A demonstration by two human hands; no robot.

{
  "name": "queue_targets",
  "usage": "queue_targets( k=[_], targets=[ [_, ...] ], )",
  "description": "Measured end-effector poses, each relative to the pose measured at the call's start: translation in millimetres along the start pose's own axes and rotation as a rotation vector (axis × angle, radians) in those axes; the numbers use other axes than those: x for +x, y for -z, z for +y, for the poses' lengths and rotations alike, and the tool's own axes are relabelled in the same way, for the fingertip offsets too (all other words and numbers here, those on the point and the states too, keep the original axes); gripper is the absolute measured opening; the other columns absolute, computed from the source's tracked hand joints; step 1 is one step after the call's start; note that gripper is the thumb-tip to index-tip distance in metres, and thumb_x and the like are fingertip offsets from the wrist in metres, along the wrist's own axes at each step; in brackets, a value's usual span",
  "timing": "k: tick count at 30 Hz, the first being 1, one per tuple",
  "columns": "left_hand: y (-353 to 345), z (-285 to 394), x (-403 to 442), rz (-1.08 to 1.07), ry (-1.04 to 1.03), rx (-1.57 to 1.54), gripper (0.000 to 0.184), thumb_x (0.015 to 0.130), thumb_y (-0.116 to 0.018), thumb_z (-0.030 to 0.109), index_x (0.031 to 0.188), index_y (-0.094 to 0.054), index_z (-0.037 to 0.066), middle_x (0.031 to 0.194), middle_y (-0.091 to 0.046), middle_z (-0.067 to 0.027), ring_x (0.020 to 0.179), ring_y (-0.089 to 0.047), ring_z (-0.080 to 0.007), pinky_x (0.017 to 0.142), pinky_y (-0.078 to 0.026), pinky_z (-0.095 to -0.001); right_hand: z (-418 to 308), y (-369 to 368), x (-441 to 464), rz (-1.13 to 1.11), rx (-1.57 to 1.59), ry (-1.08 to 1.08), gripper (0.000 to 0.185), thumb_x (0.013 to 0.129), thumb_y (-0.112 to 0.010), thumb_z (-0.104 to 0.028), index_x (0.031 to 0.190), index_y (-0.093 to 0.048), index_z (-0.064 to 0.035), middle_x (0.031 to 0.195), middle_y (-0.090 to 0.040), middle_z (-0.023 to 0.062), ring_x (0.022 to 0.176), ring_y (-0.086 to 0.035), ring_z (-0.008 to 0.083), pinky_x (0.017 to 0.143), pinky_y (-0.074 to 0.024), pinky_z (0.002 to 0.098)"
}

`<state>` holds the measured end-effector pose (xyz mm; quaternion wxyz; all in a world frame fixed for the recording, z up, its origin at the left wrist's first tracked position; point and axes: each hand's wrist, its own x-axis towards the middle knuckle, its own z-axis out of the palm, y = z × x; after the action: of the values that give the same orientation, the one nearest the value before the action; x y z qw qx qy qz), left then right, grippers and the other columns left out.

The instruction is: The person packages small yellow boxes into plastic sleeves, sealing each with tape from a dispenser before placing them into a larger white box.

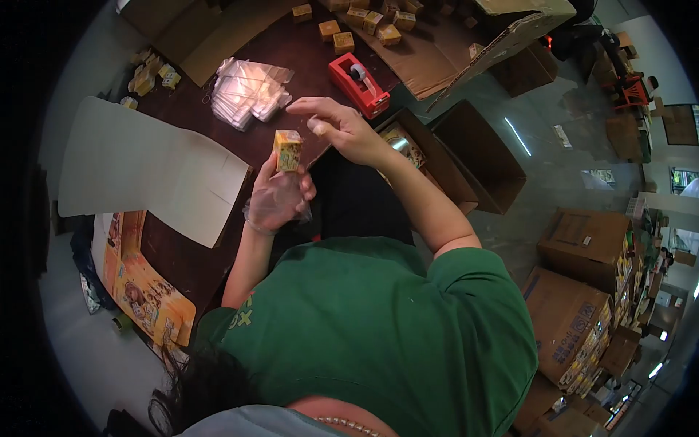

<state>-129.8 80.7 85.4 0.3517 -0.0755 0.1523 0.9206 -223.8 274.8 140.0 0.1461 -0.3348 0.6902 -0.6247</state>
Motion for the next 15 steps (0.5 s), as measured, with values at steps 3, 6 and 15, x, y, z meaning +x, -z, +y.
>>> queue_targets(
  k=[3, 6, 15],
  targets=[
    [11, 4, -5, -0.075, 0.151, 0.238, 0.06, 0.098, -0.035, 0.057, 0.104, -0.059, 0.002, 0.085, -0.063, -0.0146, 0.081, -0.064, -0.0269, 0.055, -0.054, -0.0297, -13, 11, 5, -0.339, -0.147, 0.073, 0.049, 0.095, -0.059, -0.024, 0.14, -0.049, -0.0085, 0.145, -0.044, 0.0129, 0.134, -0.041, 0.0253, 0.108, -0.0359, 0.039],
    [10, 6, -7, -0.09, 0.111, 0.288, 0.062, 0.097, -0.038, 0.06, 0.114, -0.057, 0.003, 0.088, -0.064, -0.0148, 0.084, -0.066, -0.0253, 0.055, -0.054, -0.0295, -13, 6, 3, -0.508, 0.113, -0.2, 0.057, 0.092, -0.067, -0.031, 0.141, -0.048, -0.0071, 0.146, -0.044, 0.0123, 0.122, -0.053, 0.0225, 0.105, -0.0404, 0.0362],
    [12, -2, -8, -0.145, -0.045, 0.153, 0.065, 0.097, -0.039, 0.061, 0.123, -0.051, 0.003, 0.093, -0.065, -0.0164, 0.084, -0.067, -0.0291, 0.056, -0.057, -0.0319, 7, -32, -21, -0.157, -0.026, 0.052, 0.045, 0.088, -0.071, -0.03, 0.12, -0.055, -0.0038, 0.131, -0.054, 0.0167, 0.115, -0.059, 0.0303, 0.098, -0.0455, 0.0379]
  ],
)
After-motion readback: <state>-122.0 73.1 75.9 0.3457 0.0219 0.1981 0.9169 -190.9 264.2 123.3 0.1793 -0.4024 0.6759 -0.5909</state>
